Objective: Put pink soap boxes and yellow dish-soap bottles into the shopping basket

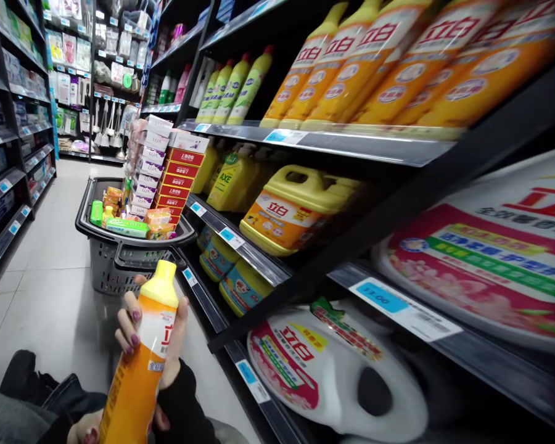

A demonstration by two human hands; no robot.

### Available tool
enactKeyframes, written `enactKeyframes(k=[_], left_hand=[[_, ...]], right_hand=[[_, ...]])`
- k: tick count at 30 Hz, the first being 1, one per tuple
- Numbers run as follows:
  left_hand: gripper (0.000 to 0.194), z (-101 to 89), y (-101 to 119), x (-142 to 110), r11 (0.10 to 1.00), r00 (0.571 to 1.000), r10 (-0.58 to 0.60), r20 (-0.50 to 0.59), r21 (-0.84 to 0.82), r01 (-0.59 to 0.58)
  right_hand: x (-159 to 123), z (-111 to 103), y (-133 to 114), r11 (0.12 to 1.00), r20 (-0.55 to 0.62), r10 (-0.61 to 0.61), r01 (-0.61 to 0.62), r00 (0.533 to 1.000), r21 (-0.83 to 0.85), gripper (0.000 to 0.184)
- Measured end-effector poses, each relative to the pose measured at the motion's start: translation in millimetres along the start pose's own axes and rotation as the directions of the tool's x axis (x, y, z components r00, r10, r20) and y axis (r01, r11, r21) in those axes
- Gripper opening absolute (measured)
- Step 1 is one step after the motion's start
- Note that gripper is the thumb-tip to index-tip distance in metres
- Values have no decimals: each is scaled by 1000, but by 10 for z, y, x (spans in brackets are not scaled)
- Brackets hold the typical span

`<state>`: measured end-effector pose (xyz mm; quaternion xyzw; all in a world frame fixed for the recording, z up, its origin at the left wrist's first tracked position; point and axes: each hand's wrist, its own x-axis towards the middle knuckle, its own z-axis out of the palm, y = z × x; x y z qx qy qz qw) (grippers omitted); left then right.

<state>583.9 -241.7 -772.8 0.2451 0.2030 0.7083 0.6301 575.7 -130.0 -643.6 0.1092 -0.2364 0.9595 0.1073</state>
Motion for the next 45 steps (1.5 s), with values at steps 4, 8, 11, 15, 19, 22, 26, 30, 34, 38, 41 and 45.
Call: enactKeyframes(k=[4,8,11,15,19,22,26,30,34,38,41,45], left_hand=[[69,235,227,71,966,986,83,-144,256,-44],[46,635,523,32,577,737,449,-506,793,193],[46,798,565,14,447,638,520,-567,818,362],[45,712,501,-2,449,765,436,-474,851,271],[59,507,468,-37,621,896,320,-307,782,46],[71,421,448,-55,753,910,283,-302,658,-16],[71,378,414,-66,798,899,287,-330,602,-34],[71,379,412,-79,788,901,278,-334,616,-15],[71,394,424,-88,757,891,290,-349,654,9],[73,404,424,-79,775,889,287,-357,632,4],[71,421,421,-56,791,883,307,-353,611,-31],[69,446,418,-26,760,900,314,-302,648,-48]], right_hand=[[16,-56,-119,985,-150,-78,53,986,-167,56],[35,-121,-224,970,-313,-120,45,942,-237,43],[53,-176,-201,979,-331,-84,16,940,-203,46],[73,-252,-194,989,-356,35,-84,934,-124,47],[120,-297,-228,977,-447,182,-212,876,-17,48],[154,-287,-224,975,-479,200,-221,855,11,57],[159,-250,-204,982,-486,168,-188,858,8,56],[149,-235,-205,983,-485,152,-181,861,-14,55],[147,-232,-212,979,-485,181,-202,855,8,56],[147,-241,-211,976,-476,196,-219,857,7,55],[136,-243,-213,982,-467,162,-188,869,-10,50],[65,-194,-231,982,-370,91,-144,925,-120,48]])
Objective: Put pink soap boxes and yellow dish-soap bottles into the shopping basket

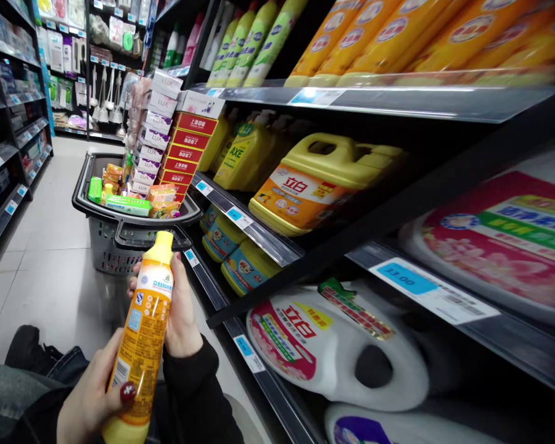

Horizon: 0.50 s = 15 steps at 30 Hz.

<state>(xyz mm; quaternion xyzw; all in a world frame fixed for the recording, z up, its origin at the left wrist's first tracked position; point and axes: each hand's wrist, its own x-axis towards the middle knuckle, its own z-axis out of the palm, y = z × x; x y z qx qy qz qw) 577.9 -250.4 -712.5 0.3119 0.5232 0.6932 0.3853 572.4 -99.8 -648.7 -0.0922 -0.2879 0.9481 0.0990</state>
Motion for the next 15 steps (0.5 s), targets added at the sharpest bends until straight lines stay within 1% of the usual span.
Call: enactKeyframes(k=[3,4,6,8,10,11,13,15], left_hand=[[65,-6,-22,-6,1000,998,-6,61,17,5],[64,-15,-37,-11,1000,996,-22,83,-13,23],[64,-30,-71,-24,985,982,-71,172,-143,96],[67,-29,-111,-37,920,953,-110,283,-335,206],[69,-2,-167,-51,816,913,-113,392,-487,311],[70,21,-204,-59,768,900,-98,424,-543,339],[72,77,-289,-77,706,894,-32,446,-623,336],[72,127,-354,-91,681,903,8,429,-663,309]], right_hand=[[-100,42,-11,998,97,-18,24,995,-59,50],[-129,61,-11,998,120,-13,21,993,-65,51],[-169,103,-3,999,156,-10,17,988,-44,52],[-179,144,20,999,195,-34,30,980,23,52],[-161,174,56,991,227,-84,57,970,122,52],[-146,181,75,983,238,-106,65,966,172,52],[-111,176,105,969,237,-128,71,963,236,53],[-83,148,112,968,211,-153,103,966,231,51]])
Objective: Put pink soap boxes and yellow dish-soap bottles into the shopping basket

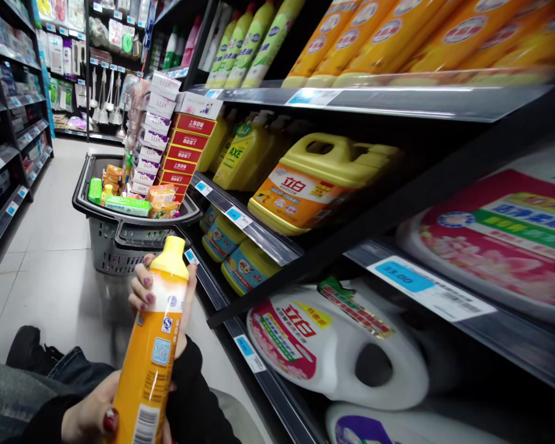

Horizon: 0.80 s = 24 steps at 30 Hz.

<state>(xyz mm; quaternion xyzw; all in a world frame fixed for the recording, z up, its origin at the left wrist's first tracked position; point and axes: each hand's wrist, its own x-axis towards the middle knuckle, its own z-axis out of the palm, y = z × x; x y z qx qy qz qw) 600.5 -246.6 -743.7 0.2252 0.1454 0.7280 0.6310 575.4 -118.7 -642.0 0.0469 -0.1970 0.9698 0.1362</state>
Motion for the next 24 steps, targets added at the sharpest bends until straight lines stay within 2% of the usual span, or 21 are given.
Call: enactKeyframes(k=[2,4,5,7,9,11,13,15,17,19,21,22,24], left_hand=[[74,24,-15,13,999,997,25,-77,48,-21],[70,98,52,28,963,966,92,-241,268,-25],[65,150,107,34,898,935,160,-316,441,-4],[52,263,219,42,663,860,299,-414,739,125],[46,355,293,40,448,799,379,-467,848,283],[46,404,313,27,368,767,396,-505,853,372],[49,406,305,5,350,759,392,-521,847,400],[54,373,301,-21,365,777,369,-510,849,383],[59,325,312,-45,445,825,318,-467,842,305],[67,278,327,-65,629,883,222,-414,753,195],[76,242,334,-86,831,917,113,-383,542,124],[77,229,335,-100,896,923,63,-380,429,115],[75,215,346,-131,955,930,-7,-368,274,116]], right_hand=[[10,-41,-33,995,-33,-35,32,999,-91,48],[16,-77,-90,977,-67,-64,49,996,-205,43],[20,-93,-120,967,-83,-67,44,994,-250,40],[33,-118,-167,955,-121,-68,30,990,-296,36],[51,-138,-188,954,-152,-66,17,986,-301,35],[66,-156,-187,960,-169,-48,-1,984,-280,36],[78,-174,-175,968,-172,-25,-19,985,-249,36],[92,-191,-166,977,-182,4,-44,983,-211,35],[112,-203,-160,983,-230,59,-97,971,-157,32],[137,-199,-151,983,-301,121,-156,946,-95,31],[159,-178,-132,981,-367,152,-184,918,-55,38],[167,-164,-120,982,-396,152,-185,906,-47,42],[175,-134,-98,984,-442,141,-176,886,-40,48]])
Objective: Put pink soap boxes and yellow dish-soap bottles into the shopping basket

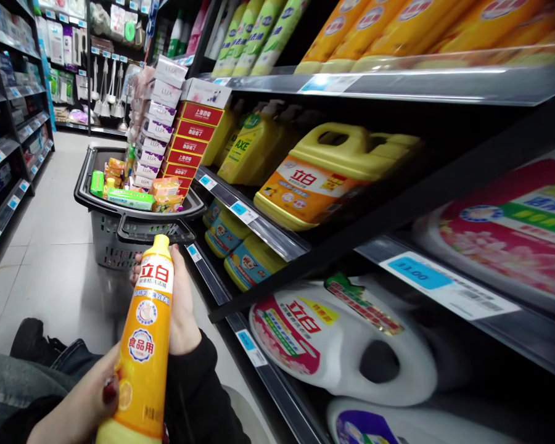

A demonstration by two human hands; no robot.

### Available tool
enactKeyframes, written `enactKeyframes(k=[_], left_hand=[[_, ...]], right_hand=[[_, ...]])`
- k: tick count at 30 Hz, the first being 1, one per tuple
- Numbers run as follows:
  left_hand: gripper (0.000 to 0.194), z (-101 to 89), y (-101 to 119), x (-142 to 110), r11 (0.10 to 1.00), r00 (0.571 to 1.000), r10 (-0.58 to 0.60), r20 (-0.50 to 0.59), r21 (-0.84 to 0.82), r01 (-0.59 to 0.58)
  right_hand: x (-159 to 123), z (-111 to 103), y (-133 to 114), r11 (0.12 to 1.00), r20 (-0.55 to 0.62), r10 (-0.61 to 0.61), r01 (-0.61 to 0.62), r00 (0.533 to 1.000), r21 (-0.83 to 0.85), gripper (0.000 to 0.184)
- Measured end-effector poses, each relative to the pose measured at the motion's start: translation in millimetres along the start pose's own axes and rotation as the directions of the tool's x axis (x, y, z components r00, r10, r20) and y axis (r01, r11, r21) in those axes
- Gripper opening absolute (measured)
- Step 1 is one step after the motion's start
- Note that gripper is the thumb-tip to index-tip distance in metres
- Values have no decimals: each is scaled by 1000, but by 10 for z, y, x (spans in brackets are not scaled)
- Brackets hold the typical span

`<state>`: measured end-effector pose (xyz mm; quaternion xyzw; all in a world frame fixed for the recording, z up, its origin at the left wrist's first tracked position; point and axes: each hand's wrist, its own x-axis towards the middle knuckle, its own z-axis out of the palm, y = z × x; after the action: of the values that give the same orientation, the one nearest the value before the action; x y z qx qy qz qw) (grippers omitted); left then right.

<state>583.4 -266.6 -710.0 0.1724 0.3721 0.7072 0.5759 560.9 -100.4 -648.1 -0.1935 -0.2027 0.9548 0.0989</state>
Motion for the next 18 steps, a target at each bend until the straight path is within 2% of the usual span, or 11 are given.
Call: enactKeyframes(k=[2,5,7,8,10,11,12,13,15,16,18], left_hand=[[76,-13,36,-28,999,999,-22,31,-35,23],[83,25,182,-41,998,992,-55,110,-1,55],[77,96,318,-14,990,989,-73,132,132,56],[73,139,382,9,974,991,-57,123,224,28],[64,220,462,58,912,997,44,62,404,-66],[64,249,468,76,884,993,119,4,455,-108],[65,267,452,85,860,981,179,-79,497,-117],[68,273,420,86,839,957,227,-179,535,-99],[67,246,354,72,778,873,342,-349,626,-54],[66,218,352,67,751,843,401,-359,655,-78],[61,153,476,90,701,809,520,-276,679,-219]], right_hand=[[-18,22,8,1000,-9,12,-12,1000,-10,50],[-105,47,-12,998,76,0,6,997,-69,46],[-212,63,-30,985,154,-91,112,984,-130,38],[-275,67,-32,964,202,-175,209,964,-164,36],[-399,57,-16,862,369,-293,411,882,-298,42],[-456,47,2,788,466,-302,493,832,-369,45],[-505,35,22,713,514,-301,547,803,-439,46],[-545,23,36,649,536,-307,585,787,-486,47],[-592,-1,16,548,602,-273,635,751,-544,54],[-596,-18,-30,491,638,-261,668,725,-559,60],[-569,-81,-207,358,681,-262,724,684,-590,67]])
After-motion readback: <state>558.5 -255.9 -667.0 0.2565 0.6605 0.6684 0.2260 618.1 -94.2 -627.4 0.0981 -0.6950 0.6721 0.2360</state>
